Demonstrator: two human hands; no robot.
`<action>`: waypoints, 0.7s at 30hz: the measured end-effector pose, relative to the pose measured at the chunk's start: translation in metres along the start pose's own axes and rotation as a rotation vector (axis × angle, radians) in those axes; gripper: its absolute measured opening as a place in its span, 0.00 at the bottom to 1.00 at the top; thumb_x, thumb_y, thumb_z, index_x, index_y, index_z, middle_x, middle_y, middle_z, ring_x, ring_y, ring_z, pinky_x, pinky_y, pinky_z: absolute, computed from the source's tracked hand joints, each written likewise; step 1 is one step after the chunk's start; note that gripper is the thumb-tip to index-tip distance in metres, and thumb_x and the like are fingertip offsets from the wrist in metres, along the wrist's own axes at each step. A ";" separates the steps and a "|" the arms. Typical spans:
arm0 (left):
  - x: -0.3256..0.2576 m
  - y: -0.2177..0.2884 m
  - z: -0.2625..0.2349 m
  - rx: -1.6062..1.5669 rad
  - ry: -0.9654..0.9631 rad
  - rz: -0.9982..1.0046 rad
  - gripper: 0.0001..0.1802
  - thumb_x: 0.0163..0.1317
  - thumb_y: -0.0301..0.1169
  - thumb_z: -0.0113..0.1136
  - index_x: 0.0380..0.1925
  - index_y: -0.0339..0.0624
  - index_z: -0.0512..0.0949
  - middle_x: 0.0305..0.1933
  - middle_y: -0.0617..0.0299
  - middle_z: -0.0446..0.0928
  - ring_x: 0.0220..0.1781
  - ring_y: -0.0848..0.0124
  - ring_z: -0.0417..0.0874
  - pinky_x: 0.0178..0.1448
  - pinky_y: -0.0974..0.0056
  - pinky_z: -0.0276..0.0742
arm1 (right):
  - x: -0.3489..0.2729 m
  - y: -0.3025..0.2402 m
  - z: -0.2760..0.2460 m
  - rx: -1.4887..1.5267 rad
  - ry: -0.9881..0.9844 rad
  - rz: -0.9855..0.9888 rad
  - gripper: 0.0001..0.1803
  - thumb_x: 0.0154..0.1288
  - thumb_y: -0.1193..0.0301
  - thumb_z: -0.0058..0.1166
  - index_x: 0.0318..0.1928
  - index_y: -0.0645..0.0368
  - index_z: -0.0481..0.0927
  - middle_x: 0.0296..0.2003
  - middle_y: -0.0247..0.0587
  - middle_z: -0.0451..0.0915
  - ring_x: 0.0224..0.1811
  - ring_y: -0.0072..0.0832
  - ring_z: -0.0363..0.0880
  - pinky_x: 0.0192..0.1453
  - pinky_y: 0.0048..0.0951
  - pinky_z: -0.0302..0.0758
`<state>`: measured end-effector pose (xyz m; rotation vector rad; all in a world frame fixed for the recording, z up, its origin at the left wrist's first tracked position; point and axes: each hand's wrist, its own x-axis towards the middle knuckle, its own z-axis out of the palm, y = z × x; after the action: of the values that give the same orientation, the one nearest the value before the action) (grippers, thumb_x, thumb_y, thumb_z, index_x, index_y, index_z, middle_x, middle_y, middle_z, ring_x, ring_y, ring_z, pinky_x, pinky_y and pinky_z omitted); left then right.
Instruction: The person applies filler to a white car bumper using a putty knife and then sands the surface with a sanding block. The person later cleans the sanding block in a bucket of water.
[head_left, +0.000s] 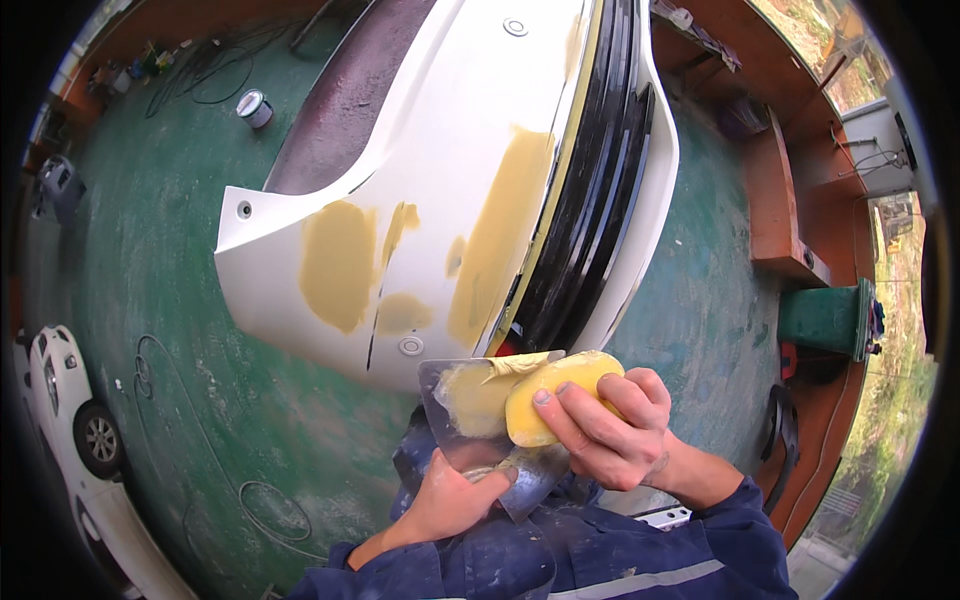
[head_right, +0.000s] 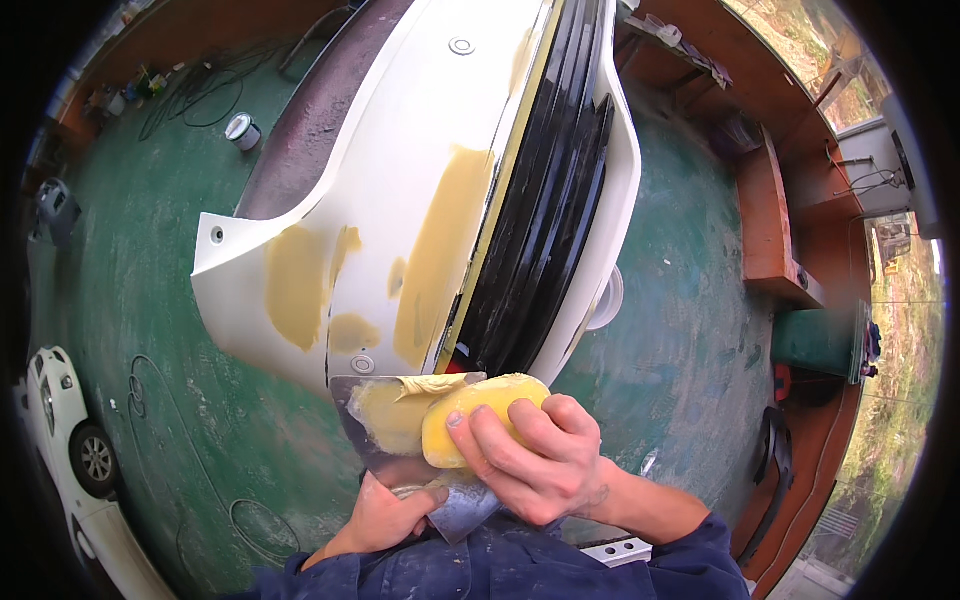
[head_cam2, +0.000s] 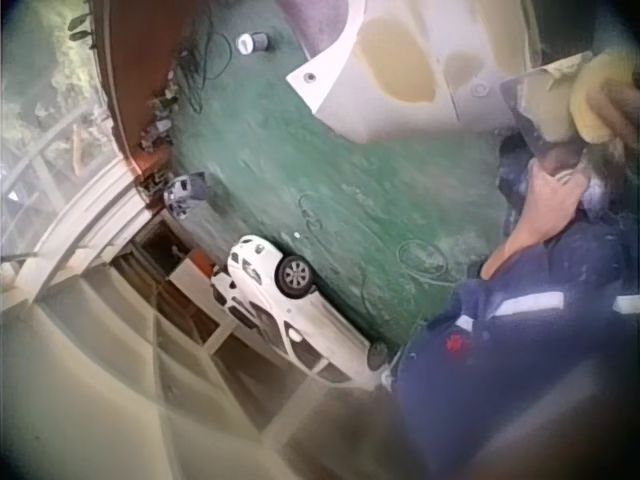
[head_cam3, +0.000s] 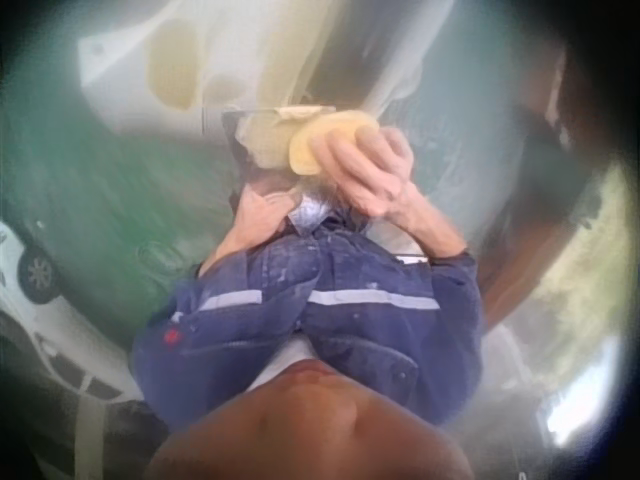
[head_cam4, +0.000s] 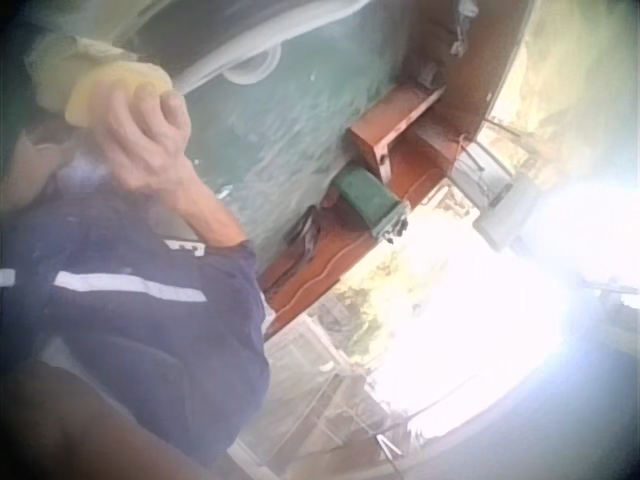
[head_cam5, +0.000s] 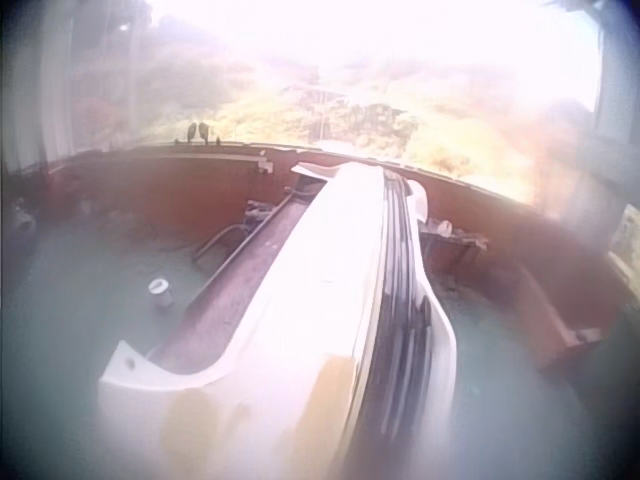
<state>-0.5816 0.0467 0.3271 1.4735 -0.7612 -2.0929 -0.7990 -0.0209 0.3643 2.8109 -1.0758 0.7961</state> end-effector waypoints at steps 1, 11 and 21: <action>0.004 -0.003 0.005 0.010 0.060 0.016 0.12 0.60 0.26 0.67 0.42 0.31 0.83 0.33 0.62 0.84 0.22 0.79 0.77 0.25 0.70 0.71 | 0.000 0.011 -0.001 0.150 -0.019 0.047 0.28 0.36 0.70 0.59 0.46 0.58 0.89 0.42 0.34 0.83 0.37 0.30 0.75 0.35 0.30 0.67; -0.012 -0.034 0.021 -0.479 0.406 0.127 0.12 0.56 0.26 0.69 0.37 0.30 0.80 0.29 0.56 0.80 0.24 0.72 0.77 0.26 0.68 0.73 | 0.010 0.069 0.031 0.832 0.164 0.798 0.18 0.60 0.91 0.56 0.50 0.67 0.81 0.45 0.47 0.81 0.44 0.30 0.79 0.50 0.28 0.77; -0.007 -0.039 -0.035 -0.450 0.354 0.184 0.13 0.52 0.29 0.71 0.32 0.32 0.79 0.27 0.57 0.79 0.24 0.72 0.77 0.25 0.67 0.73 | 0.027 0.114 0.042 -0.082 0.088 -0.057 0.21 0.48 0.78 0.69 0.47 0.50 0.89 0.47 0.32 0.85 0.48 0.33 0.77 0.50 0.33 0.75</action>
<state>-0.5487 0.0744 0.2963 1.3998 -0.2561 -1.6615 -0.8348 -0.1328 0.3234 2.6979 -0.9879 0.8416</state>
